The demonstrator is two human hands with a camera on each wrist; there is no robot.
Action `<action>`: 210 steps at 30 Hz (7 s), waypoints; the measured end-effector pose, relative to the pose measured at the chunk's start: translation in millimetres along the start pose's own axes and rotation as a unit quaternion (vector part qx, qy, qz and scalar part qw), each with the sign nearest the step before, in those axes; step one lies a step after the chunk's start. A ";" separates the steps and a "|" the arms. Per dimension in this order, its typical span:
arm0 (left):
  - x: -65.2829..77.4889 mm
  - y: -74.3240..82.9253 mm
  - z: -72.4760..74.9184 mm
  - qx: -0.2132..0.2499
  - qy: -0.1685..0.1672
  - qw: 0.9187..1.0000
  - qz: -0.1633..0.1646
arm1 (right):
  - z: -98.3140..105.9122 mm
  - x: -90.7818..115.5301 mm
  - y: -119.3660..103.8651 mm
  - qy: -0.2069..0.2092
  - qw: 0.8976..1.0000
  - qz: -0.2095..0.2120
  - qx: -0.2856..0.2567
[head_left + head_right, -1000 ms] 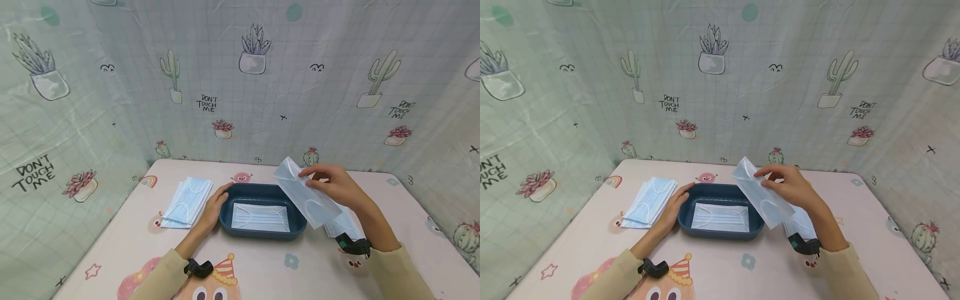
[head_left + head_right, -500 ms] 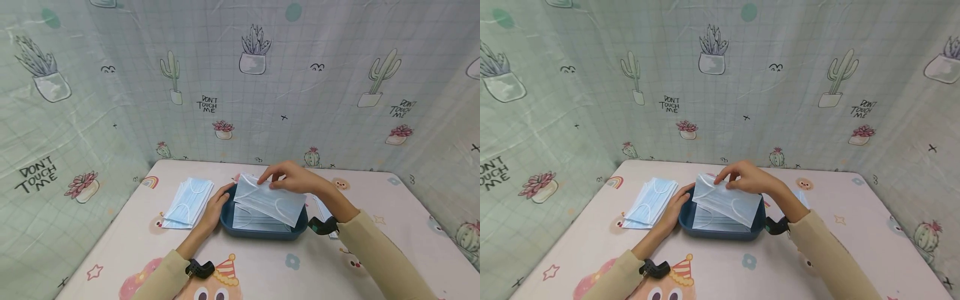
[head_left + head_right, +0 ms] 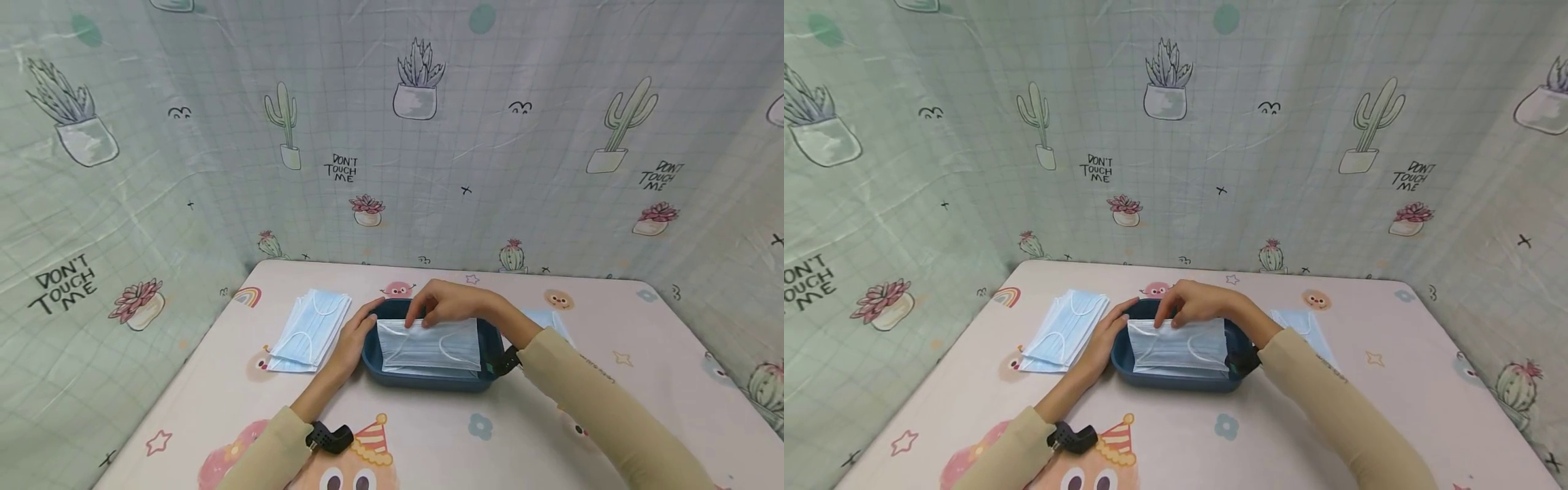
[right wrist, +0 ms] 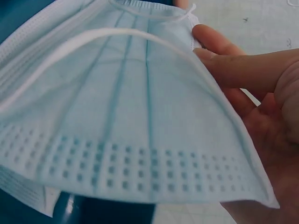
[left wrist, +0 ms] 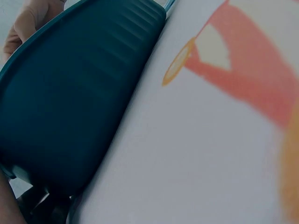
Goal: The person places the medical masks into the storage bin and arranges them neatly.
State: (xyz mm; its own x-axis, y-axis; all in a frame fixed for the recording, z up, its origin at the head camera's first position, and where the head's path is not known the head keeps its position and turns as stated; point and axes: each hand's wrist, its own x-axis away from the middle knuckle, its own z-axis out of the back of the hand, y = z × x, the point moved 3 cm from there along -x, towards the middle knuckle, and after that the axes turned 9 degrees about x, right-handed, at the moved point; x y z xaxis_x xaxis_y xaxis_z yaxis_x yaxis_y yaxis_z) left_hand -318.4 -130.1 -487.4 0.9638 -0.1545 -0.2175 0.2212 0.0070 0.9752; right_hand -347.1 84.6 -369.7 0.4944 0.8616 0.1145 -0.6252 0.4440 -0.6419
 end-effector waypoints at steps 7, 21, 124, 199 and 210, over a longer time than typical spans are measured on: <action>-0.5 1.6 -2.2 -0.007 0.002 1.000 0.002 | -9.1 -8.9 10.0 -0.019 1.000 -0.016 -0.006; -1.3 1.8 -2.7 0.007 -0.001 1.000 0.005 | -13.7 -8.4 19.1 -0.032 0.989 -0.090 0.117; 11.8 -5.8 7.5 -0.005 0.016 1.000 0.008 | 2.4 151.7 76.1 0.262 0.950 -0.165 -0.031; -0.1 5.4 -0.1 -0.008 0.000 1.000 0.009 | -16.0 149.1 109.9 0.181 0.964 -0.191 -0.024; 0.1 5.5 0.1 -0.012 0.001 1.000 0.012 | 2.1 187.8 119.0 0.238 0.930 -0.270 0.078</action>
State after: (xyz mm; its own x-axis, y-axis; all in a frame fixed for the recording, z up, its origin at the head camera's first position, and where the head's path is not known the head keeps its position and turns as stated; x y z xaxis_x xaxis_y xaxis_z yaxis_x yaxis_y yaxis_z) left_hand -317.1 -130.1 -482.1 0.9692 -0.1517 -0.1938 0.2011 0.0345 0.9790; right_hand -329.8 299.8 -423.0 0.9497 0.3129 0.0156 -0.2701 0.8428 -0.4655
